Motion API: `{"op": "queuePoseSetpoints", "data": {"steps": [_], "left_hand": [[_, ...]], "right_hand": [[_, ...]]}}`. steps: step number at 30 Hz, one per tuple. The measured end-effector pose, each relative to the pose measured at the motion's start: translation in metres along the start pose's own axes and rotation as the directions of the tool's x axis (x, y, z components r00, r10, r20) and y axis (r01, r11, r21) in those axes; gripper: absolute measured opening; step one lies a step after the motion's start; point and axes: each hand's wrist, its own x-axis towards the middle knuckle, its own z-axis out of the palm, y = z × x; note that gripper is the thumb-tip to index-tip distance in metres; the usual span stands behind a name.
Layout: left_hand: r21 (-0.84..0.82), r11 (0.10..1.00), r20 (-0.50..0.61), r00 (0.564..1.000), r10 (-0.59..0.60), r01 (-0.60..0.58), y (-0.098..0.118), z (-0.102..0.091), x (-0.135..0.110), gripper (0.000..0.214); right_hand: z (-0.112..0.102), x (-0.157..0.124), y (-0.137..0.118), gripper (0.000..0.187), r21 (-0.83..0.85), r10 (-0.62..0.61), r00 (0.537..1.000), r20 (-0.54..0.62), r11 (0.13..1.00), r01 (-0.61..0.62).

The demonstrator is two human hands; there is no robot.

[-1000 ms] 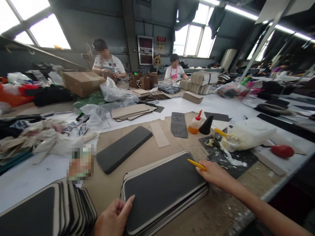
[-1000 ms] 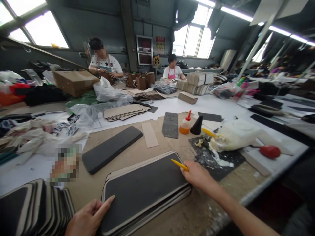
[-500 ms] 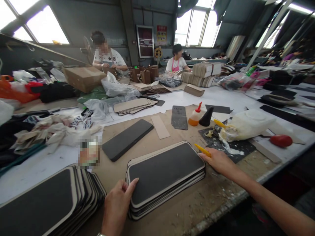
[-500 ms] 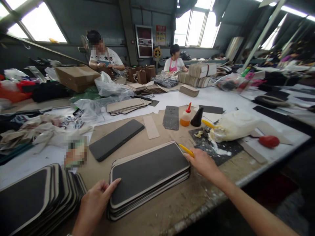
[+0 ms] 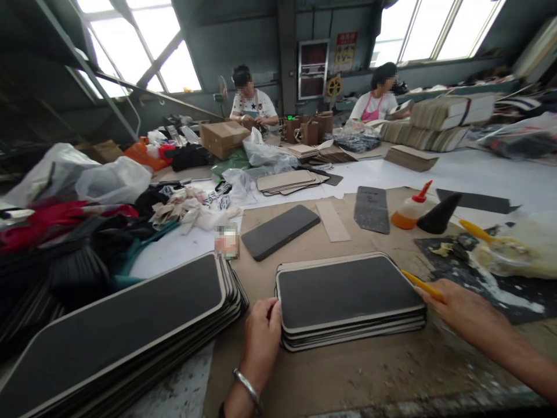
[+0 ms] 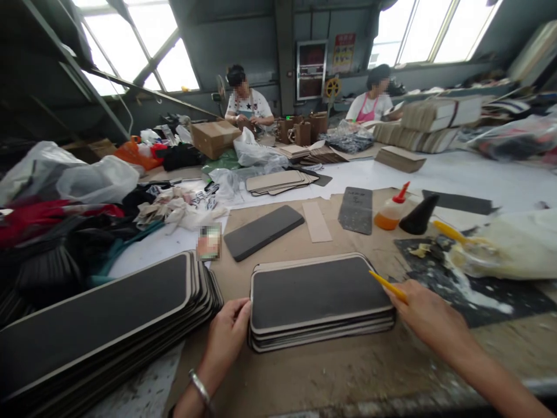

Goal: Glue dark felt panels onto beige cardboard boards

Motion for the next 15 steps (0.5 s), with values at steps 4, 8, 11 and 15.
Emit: {"op": "queuePoseSetpoints", "data": {"steps": [4,8,11,15], "left_hand": [[-0.037,0.999,0.008,1.0,-0.011,0.011,0.0,-0.004,-0.003,0.035],[-0.032,0.999,-0.04,0.999,-0.017,0.016,0.004,-0.013,-0.01,0.038],[-0.129,0.981,0.007,0.989,-0.145,0.145,0.006,-0.018,-0.01,0.043],[-0.353,0.83,0.237,0.899,-0.368,0.432,0.006,-0.017,-0.006,0.057]], "right_hand": [[-0.007,-0.009,-0.012,0.027,-0.065,-0.007,1.0,-0.022,0.998,0.005],[-0.017,-0.018,-0.027,0.028,-0.002,-0.014,1.0,-0.002,1.0,0.014],[-0.017,-0.015,-0.029,0.029,0.219,0.045,0.996,0.072,0.974,-0.06],[-0.006,-0.01,-0.024,0.03,0.51,0.094,0.958,0.27,0.83,-0.225]]}}
